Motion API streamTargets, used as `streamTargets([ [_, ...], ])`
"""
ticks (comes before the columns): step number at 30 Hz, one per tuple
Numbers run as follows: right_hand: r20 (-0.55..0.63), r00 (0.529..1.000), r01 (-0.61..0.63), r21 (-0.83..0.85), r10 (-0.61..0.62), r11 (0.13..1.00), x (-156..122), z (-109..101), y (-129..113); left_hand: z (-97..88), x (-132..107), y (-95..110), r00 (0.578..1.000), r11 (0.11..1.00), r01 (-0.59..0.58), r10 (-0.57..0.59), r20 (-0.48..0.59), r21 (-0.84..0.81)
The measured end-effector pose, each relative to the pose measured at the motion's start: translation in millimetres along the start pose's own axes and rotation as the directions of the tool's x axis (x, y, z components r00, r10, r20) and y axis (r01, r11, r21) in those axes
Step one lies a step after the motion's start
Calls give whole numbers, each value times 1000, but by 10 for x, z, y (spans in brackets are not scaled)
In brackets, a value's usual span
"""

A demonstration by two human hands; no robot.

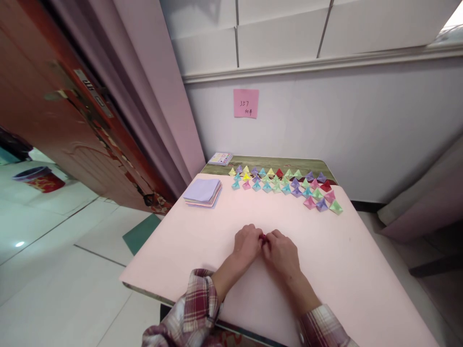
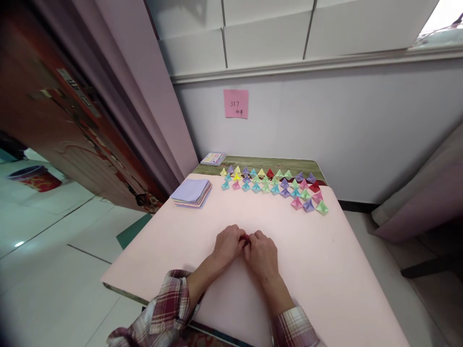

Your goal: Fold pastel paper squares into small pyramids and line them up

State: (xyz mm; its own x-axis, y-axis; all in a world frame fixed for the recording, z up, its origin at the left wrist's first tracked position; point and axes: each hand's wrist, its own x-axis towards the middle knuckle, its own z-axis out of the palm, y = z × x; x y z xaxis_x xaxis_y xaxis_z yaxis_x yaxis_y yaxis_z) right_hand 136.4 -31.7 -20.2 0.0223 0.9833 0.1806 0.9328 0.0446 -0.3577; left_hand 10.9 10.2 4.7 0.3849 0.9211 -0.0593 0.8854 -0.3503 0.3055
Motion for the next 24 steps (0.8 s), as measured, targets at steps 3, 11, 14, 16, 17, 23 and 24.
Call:
streamTargets([
  [3,-18,999,32,-52,-33,998,-10,-10,-21,28,7,-22,999,999,-29,28,-15,-22],
  [11,-14,1000,-21,-10,21,1000,-6,-38,13,32,2,-60,998,994,-53,51,-21,-99],
  [14,-21,999,-36,-2,36,999,-6,-31,12,58,-12,-87,996,990,-77,72,-42,-118],
  [16,-32,999,-24,17,24,1000,-16,-35,4,79,-17,-107,995,986,-93,86,-58,-136],
  [17,-40,999,-7,43,9,999,-23,-43,7,87,-12,-114,994,985,-101,93,-66,-140],
  [23,-198,966,-73,402,164,913,-87,-227,361,47,215,-54,979,979,-149,127,-158,-139],
  [24,-205,949,-136,413,238,900,-101,-268,479,31,288,-17,978,980,-147,124,-169,-135],
])
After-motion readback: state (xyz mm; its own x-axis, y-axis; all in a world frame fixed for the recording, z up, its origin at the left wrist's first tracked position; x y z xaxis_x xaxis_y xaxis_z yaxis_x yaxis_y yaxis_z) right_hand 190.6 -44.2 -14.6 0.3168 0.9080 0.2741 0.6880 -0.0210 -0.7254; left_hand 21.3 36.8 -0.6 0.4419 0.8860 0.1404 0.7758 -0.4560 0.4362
